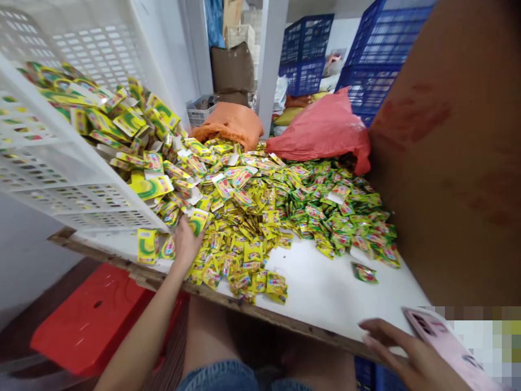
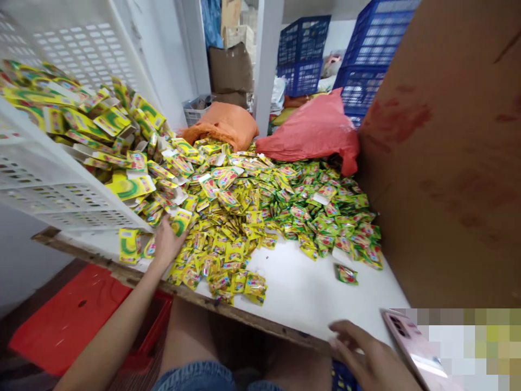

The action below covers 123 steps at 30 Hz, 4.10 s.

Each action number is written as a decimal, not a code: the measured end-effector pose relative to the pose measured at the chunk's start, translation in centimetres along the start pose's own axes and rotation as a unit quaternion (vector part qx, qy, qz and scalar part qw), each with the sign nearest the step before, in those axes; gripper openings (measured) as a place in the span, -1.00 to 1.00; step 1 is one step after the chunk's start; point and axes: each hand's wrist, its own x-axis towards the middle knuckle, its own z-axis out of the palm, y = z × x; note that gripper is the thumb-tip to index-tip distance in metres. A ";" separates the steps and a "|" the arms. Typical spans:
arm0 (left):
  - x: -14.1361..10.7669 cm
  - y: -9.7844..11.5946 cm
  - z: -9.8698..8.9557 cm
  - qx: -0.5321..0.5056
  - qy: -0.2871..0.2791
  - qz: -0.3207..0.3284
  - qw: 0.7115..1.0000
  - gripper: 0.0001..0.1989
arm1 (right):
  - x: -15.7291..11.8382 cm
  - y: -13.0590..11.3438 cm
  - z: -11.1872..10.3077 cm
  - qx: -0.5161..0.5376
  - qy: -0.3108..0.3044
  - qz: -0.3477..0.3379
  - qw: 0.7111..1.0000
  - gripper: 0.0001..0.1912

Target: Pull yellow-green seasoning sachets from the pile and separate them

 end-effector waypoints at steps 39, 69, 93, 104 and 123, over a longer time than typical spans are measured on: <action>-12.1 10.1 -3.0 -0.654 -0.274 -0.410 0.574 -0.69 | 9.2 2.0 7.5 0.018 -0.042 -0.019 0.999 -0.56; -18.0 15.4 -1.9 -0.616 -0.490 -0.241 0.568 -0.52 | 7.6 -6.9 2.6 0.170 -0.170 -0.147 0.960 -0.80; -15.8 14.5 -0.2 -0.531 -0.501 -0.306 0.611 -0.58 | 11.0 0.7 8.7 -0.034 -0.012 -0.094 0.995 -0.73; -16.0 14.4 -0.6 -0.541 -0.505 -0.260 0.620 -0.65 | 8.4 -2.0 6.8 0.092 -0.008 -0.059 0.994 -0.79; -16.7 14.8 -0.5 -0.535 -0.545 -0.178 0.620 -0.68 | 5.8 -13.3 3.6 0.077 -0.133 -0.257 0.954 -0.81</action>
